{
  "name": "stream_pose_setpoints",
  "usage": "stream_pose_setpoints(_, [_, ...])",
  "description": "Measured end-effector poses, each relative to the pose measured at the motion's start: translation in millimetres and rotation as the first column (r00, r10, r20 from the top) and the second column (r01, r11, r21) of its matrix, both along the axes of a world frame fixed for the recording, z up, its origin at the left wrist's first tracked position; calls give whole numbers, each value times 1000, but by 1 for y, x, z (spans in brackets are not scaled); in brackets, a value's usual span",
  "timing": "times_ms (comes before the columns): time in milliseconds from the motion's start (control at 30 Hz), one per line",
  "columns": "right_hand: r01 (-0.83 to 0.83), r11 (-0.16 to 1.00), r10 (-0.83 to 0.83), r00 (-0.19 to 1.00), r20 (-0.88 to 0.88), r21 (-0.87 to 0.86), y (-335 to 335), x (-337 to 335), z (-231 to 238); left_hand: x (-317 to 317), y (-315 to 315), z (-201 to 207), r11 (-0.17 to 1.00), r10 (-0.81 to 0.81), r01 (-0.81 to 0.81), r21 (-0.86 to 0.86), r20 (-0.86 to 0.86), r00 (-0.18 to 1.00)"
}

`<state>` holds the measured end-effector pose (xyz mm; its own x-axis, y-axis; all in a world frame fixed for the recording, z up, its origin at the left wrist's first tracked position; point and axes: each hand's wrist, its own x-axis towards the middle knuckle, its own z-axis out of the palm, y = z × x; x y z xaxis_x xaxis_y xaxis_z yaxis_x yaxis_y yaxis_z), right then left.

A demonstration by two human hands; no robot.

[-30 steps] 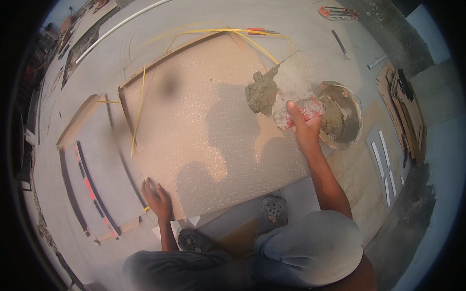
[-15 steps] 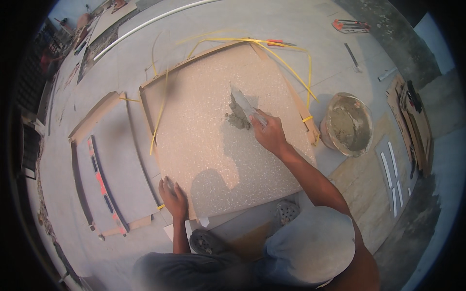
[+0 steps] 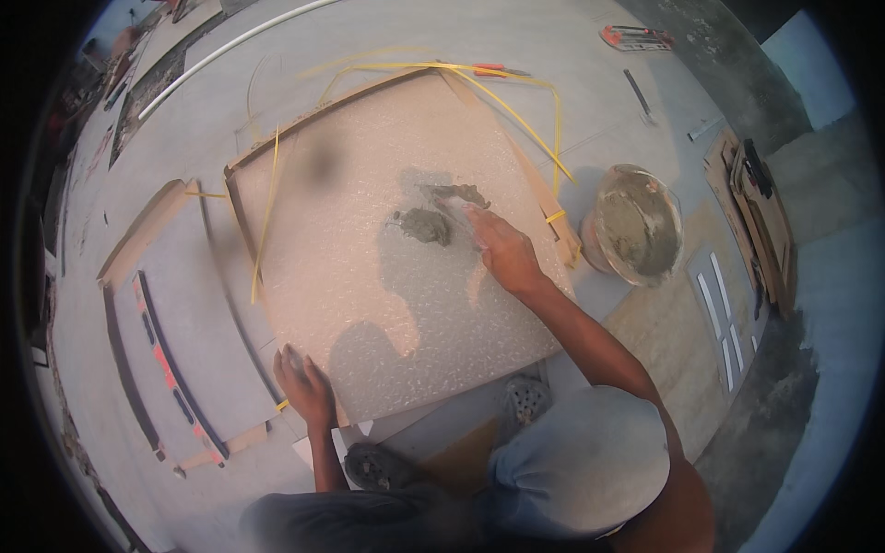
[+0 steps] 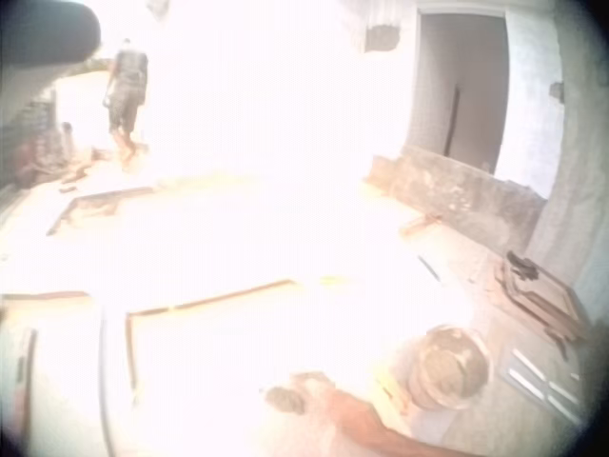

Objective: The person scoops adhesive from a bucket using a trowel and spreads it onto a large tile laid on the floor. They repeatedly dip the trowel into the bucket and apply the adhesive in a spreading motion across the tile surface.

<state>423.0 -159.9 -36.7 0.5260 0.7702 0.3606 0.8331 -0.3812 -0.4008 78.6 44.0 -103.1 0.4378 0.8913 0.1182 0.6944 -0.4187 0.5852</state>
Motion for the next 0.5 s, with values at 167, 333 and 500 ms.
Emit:
stream_pose_setpoints(167, [-3, 964, 72, 966, 248, -266, -31, -42, -70, 1, -2, 2, 1000, 12, -13, -19, -13, 1000])
stream_pose_setpoints(333, [-1, 869, 61, 993, 105, -495, -26, -74, -68, 1, -1, -2, 1000, -18, 18, 20, -11, 1000])
stream_pose_setpoints(500, [-113, 799, 154, 988, 19, -590, -41, -111, -36, 6, -4, -3, 999, -29, 29, -13, 33, 999])
